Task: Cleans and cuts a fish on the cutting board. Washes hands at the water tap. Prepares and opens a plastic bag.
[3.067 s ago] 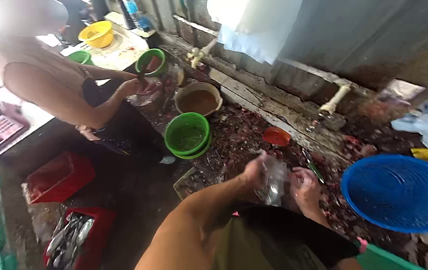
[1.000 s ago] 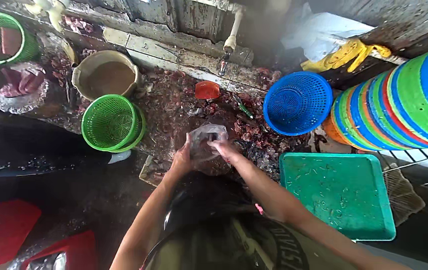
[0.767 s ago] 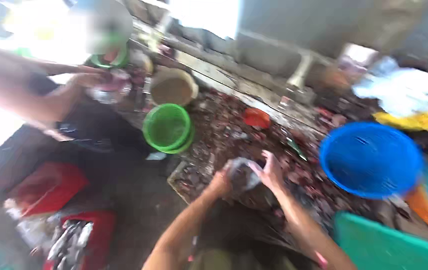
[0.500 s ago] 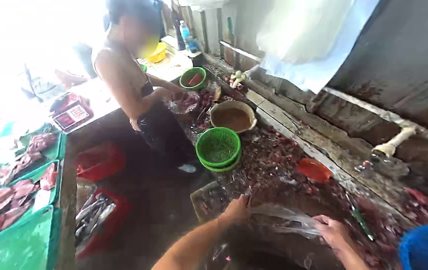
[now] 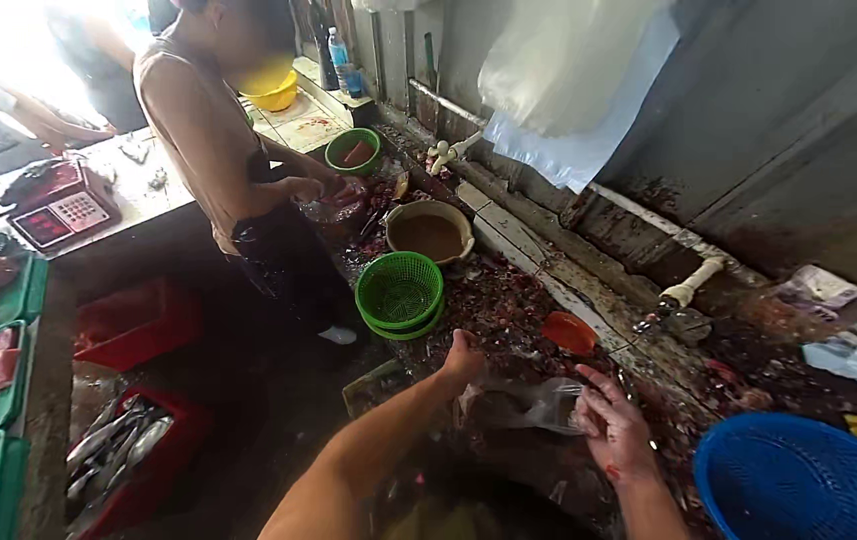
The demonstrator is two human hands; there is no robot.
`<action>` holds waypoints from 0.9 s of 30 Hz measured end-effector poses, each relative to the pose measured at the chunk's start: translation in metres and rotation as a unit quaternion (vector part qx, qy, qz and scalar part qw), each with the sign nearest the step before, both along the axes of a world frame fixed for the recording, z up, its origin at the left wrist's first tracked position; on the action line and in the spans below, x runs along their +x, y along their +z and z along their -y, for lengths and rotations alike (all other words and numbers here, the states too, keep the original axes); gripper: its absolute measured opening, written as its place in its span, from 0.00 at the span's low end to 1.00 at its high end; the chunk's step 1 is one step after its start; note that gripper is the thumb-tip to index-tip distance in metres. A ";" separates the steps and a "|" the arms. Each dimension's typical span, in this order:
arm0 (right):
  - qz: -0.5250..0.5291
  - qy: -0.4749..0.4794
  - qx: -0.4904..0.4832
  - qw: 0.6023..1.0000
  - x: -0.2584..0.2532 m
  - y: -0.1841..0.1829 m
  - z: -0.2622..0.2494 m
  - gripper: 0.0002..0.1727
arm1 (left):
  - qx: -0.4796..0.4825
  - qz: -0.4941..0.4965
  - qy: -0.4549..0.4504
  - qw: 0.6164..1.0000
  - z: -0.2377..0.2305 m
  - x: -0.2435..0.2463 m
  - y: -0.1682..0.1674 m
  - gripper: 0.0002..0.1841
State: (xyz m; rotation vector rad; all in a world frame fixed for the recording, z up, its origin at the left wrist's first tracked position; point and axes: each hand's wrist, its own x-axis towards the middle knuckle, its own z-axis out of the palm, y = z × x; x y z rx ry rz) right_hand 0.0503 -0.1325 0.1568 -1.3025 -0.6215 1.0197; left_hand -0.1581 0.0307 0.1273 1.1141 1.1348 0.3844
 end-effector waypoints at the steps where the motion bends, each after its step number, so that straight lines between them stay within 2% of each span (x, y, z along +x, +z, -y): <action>1: 0.014 0.005 0.014 1.000 -0.002 0.006 -0.001 0.26 | -0.035 0.022 0.014 0.999 -0.004 0.011 0.006 0.29; 3: 0.044 0.000 0.057 0.997 -0.001 0.025 -0.003 0.26 | -0.041 0.060 -0.006 0.997 -0.008 0.027 0.036 0.31; 4: 0.058 -0.013 0.071 0.996 0.004 0.032 -0.002 0.25 | 0.003 0.034 -0.050 0.998 -0.011 0.028 0.055 0.34; 5: 0.072 -0.030 0.076 0.994 0.011 0.035 0.000 0.24 | 0.082 -0.035 -0.110 0.990 -0.012 0.027 0.072 0.38; 6: 0.088 -0.049 0.073 0.992 0.022 0.036 0.002 0.21 | 0.169 -0.134 -0.172 0.961 -0.011 0.024 0.085 0.44; 7: 0.103 -0.070 0.051 0.991 0.035 0.033 0.000 0.19 | 0.237 -0.225 -0.229 0.917 -0.010 0.020 0.091 0.49; 8: 0.109 -0.089 0.008 0.990 0.047 0.027 -0.001 0.17 | 0.273 -0.287 -0.287 0.872 -0.007 0.013 0.085 0.51; 9: 0.104 -0.103 -0.042 0.988 0.055 0.020 0.000 0.16 | 0.269 -0.321 -0.350 0.838 -0.002 0.006 0.073 0.45; 10: 0.098 -0.105 -0.081 0.986 0.060 0.014 0.003 0.15 | 0.242 -0.338 -0.414 0.810 0.004 0.000 0.061 0.36; 11: 0.100 -0.093 -0.100 0.986 0.060 0.015 0.006 0.16 | 0.199 -0.339 -0.472 0.789 0.005 -0.001 0.049 0.33; 12: 0.111 -0.070 -0.108 0.985 0.056 0.023 0.008 0.18 | 0.141 -0.316 -0.481 0.805 0.001 0.001 0.036 0.34; 13: 0.136 -0.042 -0.116 0.983 0.047 0.034 0.010 0.19 | 0.072 -0.269 -0.427 0.860 -0.003 0.003 0.027 0.35; 14: 0.171 -0.010 -0.122 0.978 0.037 0.047 0.012 0.20 | 0.000 -0.204 -0.313 0.928 -0.005 0.008 0.024 0.35; 15: 0.207 0.033 -0.120 0.970 0.029 0.059 0.013 0.23 | -0.068 -0.130 -0.170 0.975 -0.004 0.020 0.023 0.32; 16: 0.236 0.078 -0.109 0.962 0.020 0.070 0.010 0.25 | -0.124 -0.050 -0.042 0.990 -0.002 0.037 0.024 0.29; 17: 0.248 0.115 -0.092 0.958 0.013 0.077 0.005 0.26 | -0.167 0.028 0.034 0.985 0.002 0.053 0.028 0.27; 18: 0.246 0.130 -0.068 0.958 0.009 0.079 -0.003 0.26 | -0.173 0.073 0.051 0.981 0.011 0.069 0.033 0.27; 19: 0.235 0.117 -0.046 0.964 0.011 0.076 -0.014 0.24 | -0.151 0.095 0.020 0.984 0.021 0.083 0.037 0.27; 21: 0.236 0.038 -0.029 0.971 0.026 0.055 -0.038 0.19 | -0.036 0.078 -0.160 0.983 0.042 0.095 0.030 0.31; 23: 0.261 0.012 -0.045 0.964 0.042 0.017 -0.055 0.19 | 0.137 0.013 -0.314 0.939 0.052 0.097 0.007 0.30; 25: 0.295 0.094 -0.104 0.945 0.043 -0.016 -0.055 0.27 | 0.225 -0.079 -0.374 0.896 0.052 0.092 -0.010 0.24; 27: 0.280 0.160 -0.161 0.933 0.033 -0.043 -0.045 0.29 | 0.218 -0.115 -0.374 0.894 0.045 0.091 -0.029 0.22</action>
